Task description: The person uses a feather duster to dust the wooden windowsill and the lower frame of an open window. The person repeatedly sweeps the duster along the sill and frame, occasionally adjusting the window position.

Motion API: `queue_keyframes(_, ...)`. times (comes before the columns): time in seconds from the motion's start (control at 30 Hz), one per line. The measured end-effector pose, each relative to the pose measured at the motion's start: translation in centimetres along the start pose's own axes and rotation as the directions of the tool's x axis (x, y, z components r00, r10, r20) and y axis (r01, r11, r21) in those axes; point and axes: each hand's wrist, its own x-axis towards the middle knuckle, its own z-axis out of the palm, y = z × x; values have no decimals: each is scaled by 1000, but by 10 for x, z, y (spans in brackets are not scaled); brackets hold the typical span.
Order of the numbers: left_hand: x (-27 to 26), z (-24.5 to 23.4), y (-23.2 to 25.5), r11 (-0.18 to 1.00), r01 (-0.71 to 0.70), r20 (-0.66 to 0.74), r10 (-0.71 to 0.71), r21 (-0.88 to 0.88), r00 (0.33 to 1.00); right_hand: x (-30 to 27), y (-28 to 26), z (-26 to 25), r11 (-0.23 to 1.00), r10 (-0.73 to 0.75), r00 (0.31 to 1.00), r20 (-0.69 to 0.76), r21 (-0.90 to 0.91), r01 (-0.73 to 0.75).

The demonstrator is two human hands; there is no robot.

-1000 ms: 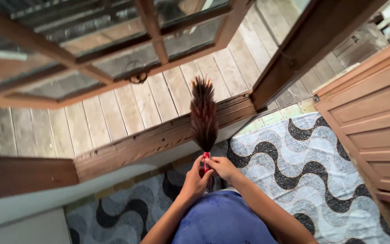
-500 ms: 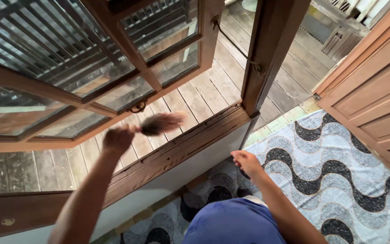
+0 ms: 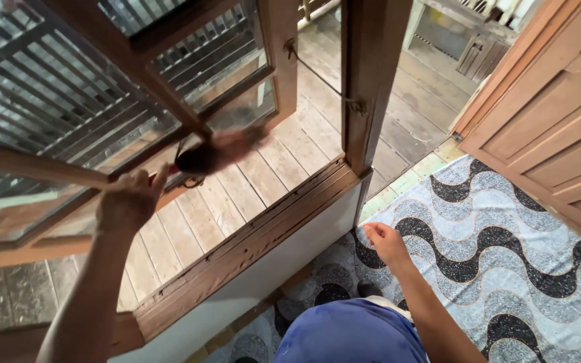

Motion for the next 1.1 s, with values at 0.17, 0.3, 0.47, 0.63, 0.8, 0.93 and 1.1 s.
queue_keyframes(0.17,3,-34,-30,991,118,-158,-107,63,982,-12,-23,-8,997,-54,998,-7,-53,54)
queue_keyframes(0.3,4,-66,-51,968,235,-390,-184,87,902,-27,-46,-8,987,-38,999,12,-157,39)
queue_keyframes(0.47,-1,-57,-51,958,196,-382,-104,210,918,-49,-76,-2,978,-78,991,107,-185,97)
queue_keyframes(0.63,11,-91,-52,918,387,-427,-319,82,846,-48,-82,6,957,-158,976,150,-219,189)
queue_keyframes(0.8,5,-72,-59,935,247,-379,-138,256,915,-53,-91,12,938,-167,966,199,-269,218)
queue_keyframes(0.93,13,-82,-69,853,427,-129,-407,301,904,-51,-84,14,941,-149,968,203,-271,202)
queue_keyframes(1.1,16,-84,-83,875,423,-423,-300,235,855,-59,-90,15,952,-63,977,204,-283,120)
